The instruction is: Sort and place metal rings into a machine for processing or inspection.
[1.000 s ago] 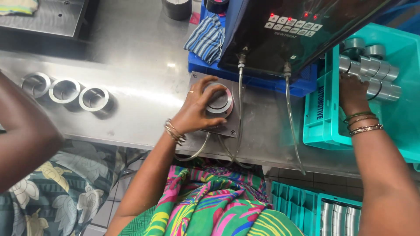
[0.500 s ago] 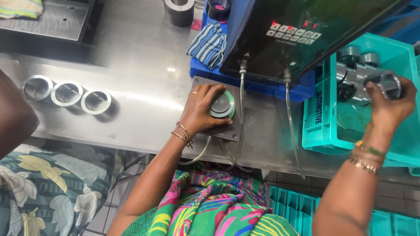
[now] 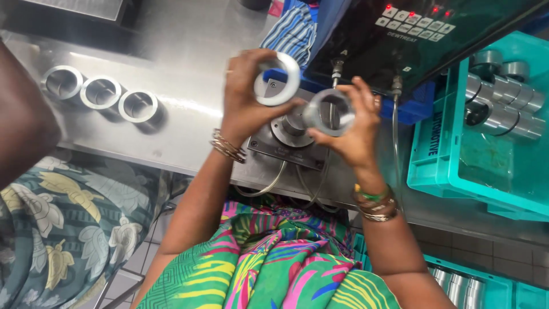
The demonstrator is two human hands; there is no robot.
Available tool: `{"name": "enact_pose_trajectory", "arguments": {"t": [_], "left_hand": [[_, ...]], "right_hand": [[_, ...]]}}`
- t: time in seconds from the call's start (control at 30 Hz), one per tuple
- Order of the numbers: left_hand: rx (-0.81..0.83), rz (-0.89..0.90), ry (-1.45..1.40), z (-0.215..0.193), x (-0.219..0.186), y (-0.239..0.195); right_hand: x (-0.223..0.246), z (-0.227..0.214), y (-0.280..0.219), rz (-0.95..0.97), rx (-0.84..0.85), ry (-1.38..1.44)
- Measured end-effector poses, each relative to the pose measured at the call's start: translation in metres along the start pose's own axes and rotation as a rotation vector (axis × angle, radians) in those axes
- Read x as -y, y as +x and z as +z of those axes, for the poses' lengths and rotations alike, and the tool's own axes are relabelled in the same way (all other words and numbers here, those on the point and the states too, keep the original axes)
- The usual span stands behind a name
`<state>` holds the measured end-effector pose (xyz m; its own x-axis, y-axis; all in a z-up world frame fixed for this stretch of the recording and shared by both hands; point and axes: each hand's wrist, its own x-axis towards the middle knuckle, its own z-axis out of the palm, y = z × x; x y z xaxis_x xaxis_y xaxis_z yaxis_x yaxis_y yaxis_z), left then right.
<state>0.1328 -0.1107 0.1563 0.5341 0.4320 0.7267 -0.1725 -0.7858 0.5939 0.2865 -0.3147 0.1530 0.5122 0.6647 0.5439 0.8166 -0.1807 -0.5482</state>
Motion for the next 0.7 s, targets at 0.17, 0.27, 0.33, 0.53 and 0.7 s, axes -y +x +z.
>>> {"name": "enact_pose_trajectory", "arguments": {"t": [0.17,0.27,0.33,0.53,0.7], "left_hand": [[-0.103,-0.229,0.22,-0.037,0.065,-0.049],[-0.093,-0.344,0.347,-0.05,0.093,-0.089],[-0.092,-0.377,0.388,-0.056,0.104,-0.104],[-0.075,-0.432,0.538,-0.073,0.136,-0.13],[-0.044,-0.466,0.555,-0.081,0.154,-0.129]], "right_hand": [[0.014,0.038,0.008,0.01,0.109,-0.037],[0.018,0.041,0.011,0.03,0.136,-0.033],[0.021,0.042,0.011,0.026,0.136,-0.042],[0.01,0.052,0.002,0.035,0.168,-0.079],[0.013,0.012,0.013,-0.012,0.251,-0.003]]}}
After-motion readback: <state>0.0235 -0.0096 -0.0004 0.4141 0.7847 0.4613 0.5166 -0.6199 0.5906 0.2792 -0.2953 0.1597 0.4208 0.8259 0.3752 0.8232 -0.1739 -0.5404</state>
